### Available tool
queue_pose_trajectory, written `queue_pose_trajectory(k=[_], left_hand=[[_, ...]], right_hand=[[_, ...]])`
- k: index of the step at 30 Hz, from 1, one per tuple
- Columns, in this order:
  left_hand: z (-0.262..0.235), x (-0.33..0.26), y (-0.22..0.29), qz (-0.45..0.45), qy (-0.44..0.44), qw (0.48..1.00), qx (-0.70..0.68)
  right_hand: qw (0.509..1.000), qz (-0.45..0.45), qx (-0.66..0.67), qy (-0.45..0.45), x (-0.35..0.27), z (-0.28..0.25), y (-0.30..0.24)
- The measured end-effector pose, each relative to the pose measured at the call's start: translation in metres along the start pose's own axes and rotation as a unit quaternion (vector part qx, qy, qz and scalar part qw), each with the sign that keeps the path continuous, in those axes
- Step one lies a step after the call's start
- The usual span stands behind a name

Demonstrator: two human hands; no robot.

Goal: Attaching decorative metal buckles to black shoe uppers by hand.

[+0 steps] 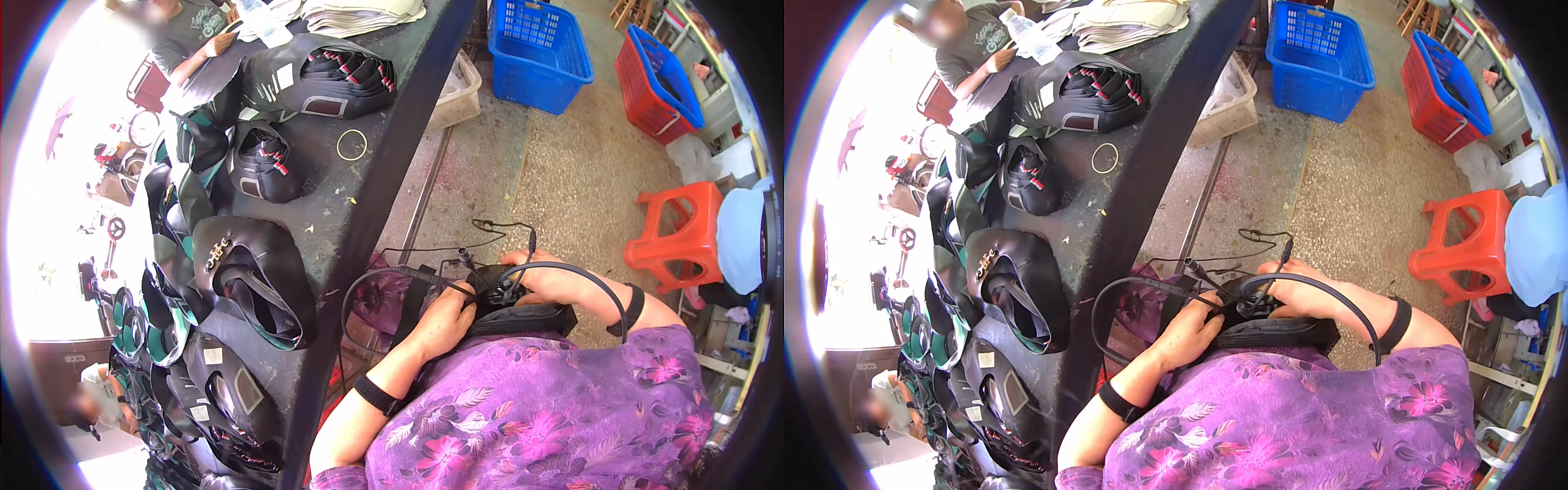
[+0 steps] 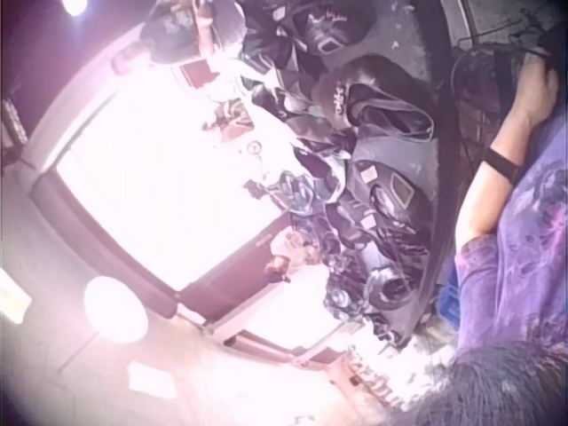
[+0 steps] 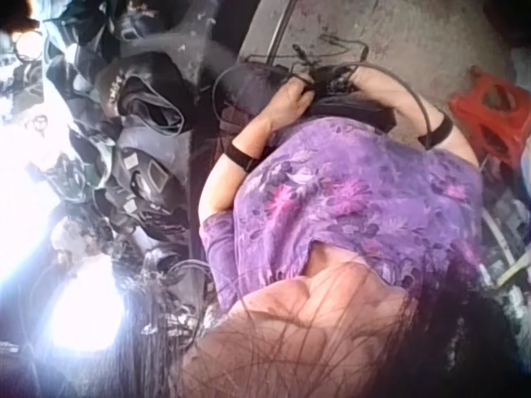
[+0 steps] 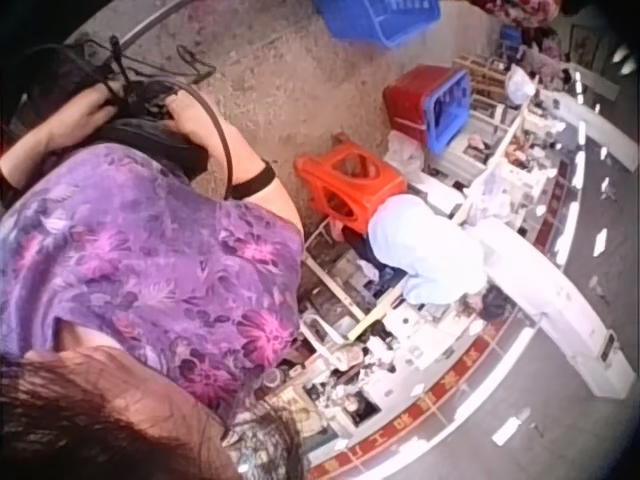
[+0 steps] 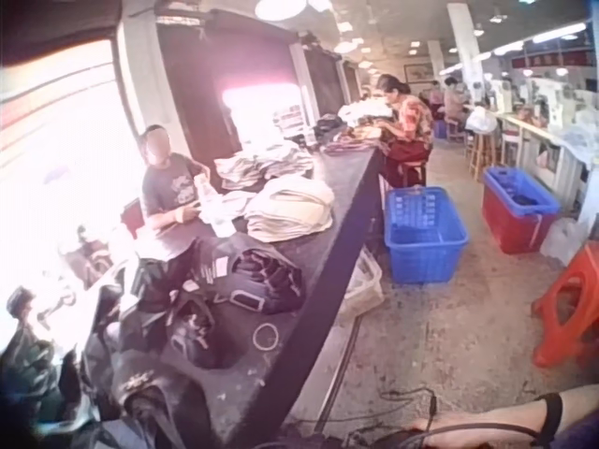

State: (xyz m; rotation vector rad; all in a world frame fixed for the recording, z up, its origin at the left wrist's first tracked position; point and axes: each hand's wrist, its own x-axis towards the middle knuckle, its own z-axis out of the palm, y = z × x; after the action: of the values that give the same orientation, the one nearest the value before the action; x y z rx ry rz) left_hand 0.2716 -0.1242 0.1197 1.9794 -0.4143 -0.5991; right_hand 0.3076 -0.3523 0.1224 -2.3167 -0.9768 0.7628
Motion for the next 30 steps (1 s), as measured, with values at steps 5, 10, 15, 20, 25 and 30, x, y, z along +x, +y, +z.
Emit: queue_pose_trajectory(k=[5,10,15,20,25,30], left_hand=[[-0.002,0.002,0.005,-0.036,-0.034,0.999,0.011],[0.002,0.003,0.002,-0.021,-0.061,0.997,0.040],[0.001,0.003,-0.005,-0.024,-0.071,0.996,0.048],[0.003,0.004,-0.007,-0.034,-0.073,0.994,0.080],[-0.001,0.004,-0.002,-0.022,-0.073,0.994,0.084],[0.000,0.002,-0.003,-0.023,-0.056,0.995,0.076]], right_hand=[[0.994,-0.081,0.073,-0.004,-0.016,-0.008,0.004],[0.989,-0.034,0.140,-0.036,-0.038,-0.002,0.041],[0.910,0.155,0.375,-0.087,-0.065,-0.003,0.077],[0.920,0.205,0.225,-0.245,-0.071,0.009,0.080],[0.921,0.199,0.271,-0.194,-0.080,0.026,0.087],[0.861,0.224,0.333,-0.312,-0.079,0.042,0.101]])
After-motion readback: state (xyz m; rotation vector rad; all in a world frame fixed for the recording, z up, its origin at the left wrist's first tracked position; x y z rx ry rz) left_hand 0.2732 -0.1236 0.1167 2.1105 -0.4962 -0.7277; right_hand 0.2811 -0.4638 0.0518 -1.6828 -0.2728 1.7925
